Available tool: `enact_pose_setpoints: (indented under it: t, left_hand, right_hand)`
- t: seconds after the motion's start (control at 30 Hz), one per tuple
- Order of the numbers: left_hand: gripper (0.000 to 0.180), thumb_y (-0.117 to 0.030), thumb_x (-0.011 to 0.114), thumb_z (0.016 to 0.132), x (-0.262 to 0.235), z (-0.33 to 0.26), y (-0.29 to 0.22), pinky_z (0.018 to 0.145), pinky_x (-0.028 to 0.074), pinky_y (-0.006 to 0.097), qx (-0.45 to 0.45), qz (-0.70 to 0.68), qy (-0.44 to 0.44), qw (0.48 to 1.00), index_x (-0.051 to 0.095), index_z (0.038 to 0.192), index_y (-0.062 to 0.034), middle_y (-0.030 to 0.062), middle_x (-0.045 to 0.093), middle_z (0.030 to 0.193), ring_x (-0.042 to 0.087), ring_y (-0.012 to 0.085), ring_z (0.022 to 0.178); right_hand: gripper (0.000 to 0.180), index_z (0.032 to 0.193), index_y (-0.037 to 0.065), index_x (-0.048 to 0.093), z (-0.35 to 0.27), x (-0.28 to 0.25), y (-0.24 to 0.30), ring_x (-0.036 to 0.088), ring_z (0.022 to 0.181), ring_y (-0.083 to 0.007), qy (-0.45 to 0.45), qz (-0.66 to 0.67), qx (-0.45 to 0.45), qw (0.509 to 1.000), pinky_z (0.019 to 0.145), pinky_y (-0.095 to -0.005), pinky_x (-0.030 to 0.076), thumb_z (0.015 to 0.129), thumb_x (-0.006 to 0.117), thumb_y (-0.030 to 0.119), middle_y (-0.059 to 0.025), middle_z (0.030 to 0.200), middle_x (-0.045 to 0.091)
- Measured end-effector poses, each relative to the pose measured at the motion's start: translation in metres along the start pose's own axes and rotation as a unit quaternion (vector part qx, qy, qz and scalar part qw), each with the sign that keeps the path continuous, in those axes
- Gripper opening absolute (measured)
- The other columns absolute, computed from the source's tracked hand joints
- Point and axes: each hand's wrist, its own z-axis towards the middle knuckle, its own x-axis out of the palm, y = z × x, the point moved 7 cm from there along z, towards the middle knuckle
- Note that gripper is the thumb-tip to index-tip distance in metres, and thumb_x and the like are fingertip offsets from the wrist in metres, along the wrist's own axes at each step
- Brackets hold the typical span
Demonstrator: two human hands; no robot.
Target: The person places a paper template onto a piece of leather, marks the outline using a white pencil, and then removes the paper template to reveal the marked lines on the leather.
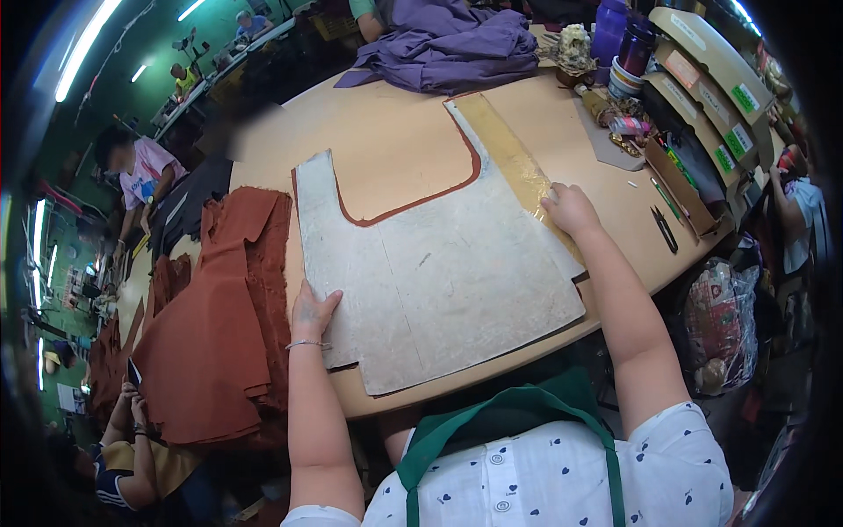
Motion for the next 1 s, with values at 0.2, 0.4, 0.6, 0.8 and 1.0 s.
enact_pose_setpoints:
  t: [0.2, 0.4, 0.6, 0.8, 1.0]
  left_hand:
    - [0.067, -0.029, 0.071, 0.069, -0.001, -0.001, -0.002, 0.085, 0.045, 0.04, 0.018, -0.006, -0.018, 1.0, 0.044, 0.12, 0.0051, 0.0276, 0.058, 0.105, 0.057, 0.0386, 0.097]
    - [0.081, -0.025, 0.075, 0.065, 0.009, 0.006, 0.02, 0.093, 0.04, 0.034, 0.025, -0.098, -0.019, 0.995, 0.036, 0.13, 0.0056, 0.0221, 0.054, 0.118, 0.052, 0.0297, 0.109]
    - [0.085, -0.014, 0.075, 0.063, 0.005, 0.002, 0.021, 0.087, 0.044, 0.031, -0.001, -0.185, 0.086, 0.979, 0.031, 0.131, 0.0093, 0.0191, 0.052, 0.118, 0.055, 0.0249, 0.101]
    - [0.081, -0.012, 0.073, 0.064, 0.008, 0.002, 0.015, 0.089, 0.043, 0.031, 0.019, -0.16, 0.056, 0.985, 0.031, 0.131, 0.0098, 0.0202, 0.052, 0.118, 0.054, 0.0245, 0.103]
    - [0.08, -0.012, 0.073, 0.064, 0.008, 0.0, 0.028, 0.089, 0.042, 0.031, 0.019, -0.18, 0.059, 0.982, 0.033, 0.131, 0.0078, 0.0192, 0.053, 0.117, 0.054, 0.0244, 0.102]
  right_hand:
    - [0.045, 0.116, 0.006, 0.053, 0.0, 0.0, 0.003, 0.057, 0.093, -0.0384, -0.064, -0.057, -0.022, 0.996, 0.084, -0.0417, 0.047, 0.082, 0.057, 0.034, -0.0229, 0.105, 0.054]
    - [0.055, 0.124, 0.011, 0.049, 0.018, -0.003, -0.002, 0.055, 0.102, -0.0344, 0.035, -0.069, -0.061, 0.995, 0.087, -0.0393, 0.044, 0.078, 0.06, 0.039, -0.0215, 0.113, 0.053]
    - [0.07, 0.133, 0.012, 0.039, 0.026, 0.003, -0.007, 0.053, 0.106, -0.0337, 0.141, -0.068, -0.089, 0.984, 0.089, -0.0374, 0.043, 0.075, 0.065, 0.038, -0.0227, 0.117, 0.051]
    - [0.072, 0.134, 0.011, 0.038, 0.022, 0.004, -0.021, 0.053, 0.107, -0.0323, 0.13, -0.018, -0.08, 0.988, 0.089, -0.0363, 0.043, 0.072, 0.069, 0.034, -0.0222, 0.117, 0.052]
    - [0.064, 0.123, 0.008, 0.048, 0.009, 0.004, -0.014, 0.056, 0.102, -0.0295, 0.082, 0.055, -0.047, 0.994, 0.086, -0.0353, 0.045, 0.068, 0.073, 0.029, -0.0191, 0.105, 0.059]
